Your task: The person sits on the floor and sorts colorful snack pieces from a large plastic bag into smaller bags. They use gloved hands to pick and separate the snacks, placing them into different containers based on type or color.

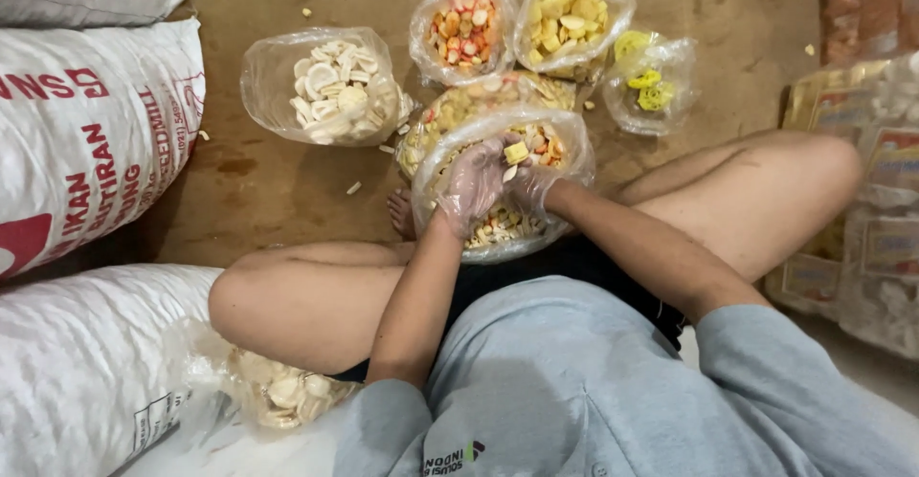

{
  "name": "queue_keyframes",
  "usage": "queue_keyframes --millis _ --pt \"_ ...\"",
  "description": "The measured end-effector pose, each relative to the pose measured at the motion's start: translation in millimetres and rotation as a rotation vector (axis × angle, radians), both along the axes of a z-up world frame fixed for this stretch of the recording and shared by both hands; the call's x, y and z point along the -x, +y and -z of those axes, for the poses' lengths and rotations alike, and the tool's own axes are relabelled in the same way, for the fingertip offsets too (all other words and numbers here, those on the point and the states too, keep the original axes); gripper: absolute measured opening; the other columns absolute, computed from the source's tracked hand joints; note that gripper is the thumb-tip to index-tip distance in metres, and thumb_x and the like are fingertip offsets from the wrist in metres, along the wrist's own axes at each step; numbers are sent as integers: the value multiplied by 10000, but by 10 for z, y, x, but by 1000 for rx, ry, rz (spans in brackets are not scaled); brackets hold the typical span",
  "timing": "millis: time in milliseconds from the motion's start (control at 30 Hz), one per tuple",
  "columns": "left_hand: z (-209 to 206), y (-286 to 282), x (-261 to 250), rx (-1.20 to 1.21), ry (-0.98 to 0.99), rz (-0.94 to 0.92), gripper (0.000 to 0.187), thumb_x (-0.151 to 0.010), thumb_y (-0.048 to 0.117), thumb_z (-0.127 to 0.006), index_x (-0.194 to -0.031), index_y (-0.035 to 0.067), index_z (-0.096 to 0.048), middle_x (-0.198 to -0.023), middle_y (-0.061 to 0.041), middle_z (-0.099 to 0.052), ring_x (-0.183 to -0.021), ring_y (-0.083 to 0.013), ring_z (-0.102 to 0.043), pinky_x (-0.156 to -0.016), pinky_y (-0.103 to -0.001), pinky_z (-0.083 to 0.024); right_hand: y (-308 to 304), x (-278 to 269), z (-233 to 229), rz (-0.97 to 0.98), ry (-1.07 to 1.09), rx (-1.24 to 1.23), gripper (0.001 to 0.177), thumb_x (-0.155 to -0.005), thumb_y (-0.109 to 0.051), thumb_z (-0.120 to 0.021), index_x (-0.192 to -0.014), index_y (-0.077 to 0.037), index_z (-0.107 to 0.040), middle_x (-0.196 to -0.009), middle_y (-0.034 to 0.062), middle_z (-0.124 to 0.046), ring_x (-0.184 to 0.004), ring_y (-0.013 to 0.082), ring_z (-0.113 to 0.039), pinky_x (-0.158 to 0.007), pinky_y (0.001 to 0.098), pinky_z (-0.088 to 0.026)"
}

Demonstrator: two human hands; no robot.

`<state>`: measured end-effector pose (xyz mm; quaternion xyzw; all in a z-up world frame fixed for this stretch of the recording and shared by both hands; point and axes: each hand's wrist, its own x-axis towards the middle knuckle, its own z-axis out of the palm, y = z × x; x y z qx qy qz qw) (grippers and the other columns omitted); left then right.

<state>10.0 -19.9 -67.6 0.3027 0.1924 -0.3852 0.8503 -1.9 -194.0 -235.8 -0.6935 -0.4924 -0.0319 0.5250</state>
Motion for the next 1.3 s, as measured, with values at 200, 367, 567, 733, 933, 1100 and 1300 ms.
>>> queue_keyframes --millis 200,367,567,733,933,1100,1300 --pt "-330 -7 16 91 -79 -16 434 -875 342 -556 -1180 57 -674 -1004 -55 -718 -924 -177 -699 -769 -324 -651 35 285 -389 267 -24 591 426 -999 -85 -313 -960 -178 -727 -837 62 -615 -885 245 -604 -879 297 -471" --pt "-244 -71 93 -6 -67 -165 198 -871 148 -650 -1044 74 -710 -1005 -79 -694 -878 -229 -669 -704 -323 -622 93 147 -657 223 -249 744 359 -999 -194 -401 -1077 -54 -722 -950 98 -687 -999 294 -672 -1053 343 -459" --pt "-301 23 37 -32 -120 -86 253 -914 192 -630 -1130 62 -657 -1028 -159 -697 -889 -278 -698 -773 -390 -659 -4 99 -328 111 -454 851 375 -1064 -190 -315 -1145 -78 -664 -953 110 -651 -1046 282 -652 -1038 353 -443" --pt "-343 -5 74 18 -74 -177 256 -969 154 -599 -1178 18 -652 -1051 -189 -731 -914 -302 -747 -763 -399 -649 -22 122 -2161 312 520 852 356 -874 -397 -628 -950 -50 -629 -839 184 -705 -894 402 -724 -781 469 -555" --pt "-550 95 107 60 -92 -266 221 -1045 167 -561 -1221 46 -619 -1150 -172 -741 -1078 -314 -733 -967 -497 -601 -134 -121 -2500 467 752 1001 192 -835 -514 -690 -973 -382 -717 -830 -165 -770 -850 57 -754 -741 272 -583" --pt "-580 189 29 114 -66 -311 301 -1042 247 -572 -1273 55 -596 -1183 -130 -726 -1101 -267 -717 -955 -417 -617 -87 -182 -2297 654 464 547 156 -929 -335 -734 -1015 -207 -710 -885 40 -737 -875 257 -729 -724 380 -575" --pt "-740 301 25 115 -75 -372 334 -1018 243 -610 -1327 117 -610 -1289 -95 -686 -1090 -261 -698 -891 -447 -624 132 -145 -2657 592 92 409 368 -915 -296 -798 -1229 -176 -647 -1041 105 -663 -925 296 -697 -763 406 -599"
